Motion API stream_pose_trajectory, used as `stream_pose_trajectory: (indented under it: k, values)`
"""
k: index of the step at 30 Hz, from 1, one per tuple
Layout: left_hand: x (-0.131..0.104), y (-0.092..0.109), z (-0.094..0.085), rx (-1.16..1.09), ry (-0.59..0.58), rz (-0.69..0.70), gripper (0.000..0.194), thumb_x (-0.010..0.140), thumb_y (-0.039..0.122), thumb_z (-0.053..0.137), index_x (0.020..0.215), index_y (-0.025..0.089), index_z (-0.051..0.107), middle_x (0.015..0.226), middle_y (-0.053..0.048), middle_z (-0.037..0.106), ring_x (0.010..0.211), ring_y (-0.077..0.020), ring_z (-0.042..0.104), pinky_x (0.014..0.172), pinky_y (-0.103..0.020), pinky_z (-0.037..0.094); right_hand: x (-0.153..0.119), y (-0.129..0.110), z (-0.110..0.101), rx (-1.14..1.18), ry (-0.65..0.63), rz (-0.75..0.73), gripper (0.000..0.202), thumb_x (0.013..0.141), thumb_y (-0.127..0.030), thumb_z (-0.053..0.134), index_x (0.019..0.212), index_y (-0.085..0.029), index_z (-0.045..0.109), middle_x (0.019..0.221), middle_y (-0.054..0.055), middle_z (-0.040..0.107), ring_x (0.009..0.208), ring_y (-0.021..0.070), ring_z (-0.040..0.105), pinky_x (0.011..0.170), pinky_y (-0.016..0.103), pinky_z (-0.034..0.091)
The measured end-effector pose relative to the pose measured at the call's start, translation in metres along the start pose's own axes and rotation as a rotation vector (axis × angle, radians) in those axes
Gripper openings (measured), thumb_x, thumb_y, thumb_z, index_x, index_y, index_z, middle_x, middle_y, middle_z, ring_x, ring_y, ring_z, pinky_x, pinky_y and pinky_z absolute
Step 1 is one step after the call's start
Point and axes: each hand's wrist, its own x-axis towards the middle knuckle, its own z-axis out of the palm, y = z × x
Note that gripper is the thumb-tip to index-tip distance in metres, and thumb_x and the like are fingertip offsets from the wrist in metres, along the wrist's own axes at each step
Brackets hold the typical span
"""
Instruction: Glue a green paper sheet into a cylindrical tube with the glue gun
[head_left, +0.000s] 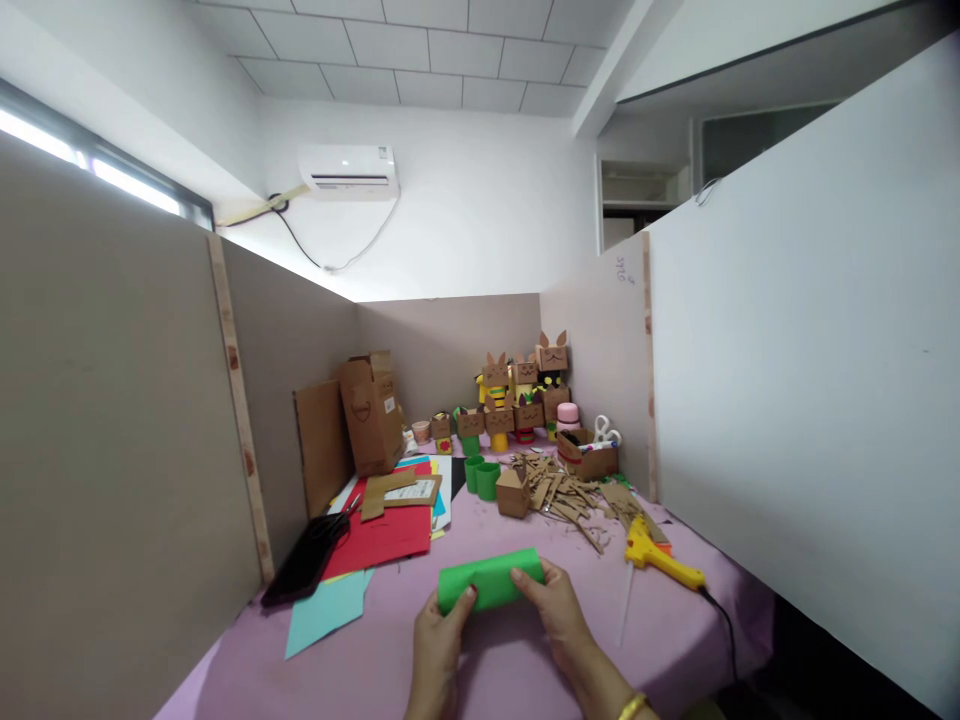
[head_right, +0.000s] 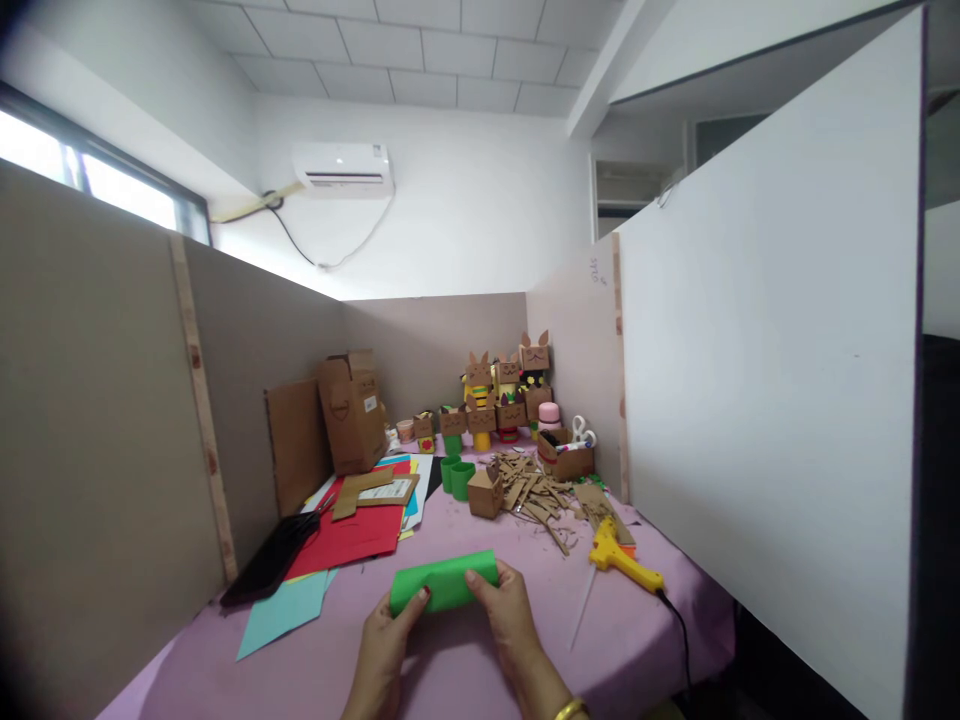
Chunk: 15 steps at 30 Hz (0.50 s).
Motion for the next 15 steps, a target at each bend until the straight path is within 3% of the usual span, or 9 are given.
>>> stream_pose_trajectory:
  k: [6, 11, 15]
  values:
    - [-0.002, -0.0005, 0.0003, -0.015, -0.037, 0.007, 0.049, 0.054, 0.054, 0.077, 0.083, 0.014, 0.07, 0.077, -0.006, 0.074, 0.078, -0.024, 0.065, 0.076, -0.034, 0.05, 0.0013, 0.002, -0.0026, -0.004, 0.015, -0.028, 0.039, 0.052, -0.045, 0.084, 0.074, -0.015, 0.073, 0.065, 0.003, 0.073, 0.063, 0.0175, 0.06, 0.066, 0.029, 0.045]
    - [-0.0057, 0.0041, 0.0018, -0.006, -0.015, 0.007, 0.044, 0.056, 0.056, 0.075, 0.075, 0.016, 0.069, 0.071, -0.004, 0.071, 0.075, -0.0223, 0.063, 0.072, -0.031, 0.047, 0.0025, 0.0023, -0.0026, 0.002, -0.004, -0.043, 0.04, 0.06, -0.051, 0.077, 0.077, -0.016, 0.073, 0.068, 0.004, 0.073, 0.066, 0.0205, 0.062, 0.067, 0.031, 0.046]
    - [-0.0077, 0.0059, 0.0017, -0.007, -0.022, 0.015, 0.046, 0.059, 0.055, 0.072, 0.08, 0.015, 0.07, 0.077, -0.005, 0.072, 0.078, -0.0233, 0.063, 0.076, -0.033, 0.047, 0.0045, 0.0065, -0.0057, -0.002, 0.012, -0.042, 0.041, 0.065, -0.055, 0.071, 0.077, -0.016, 0.073, 0.069, 0.004, 0.073, 0.073, 0.0225, 0.063, 0.067, 0.03, 0.047]
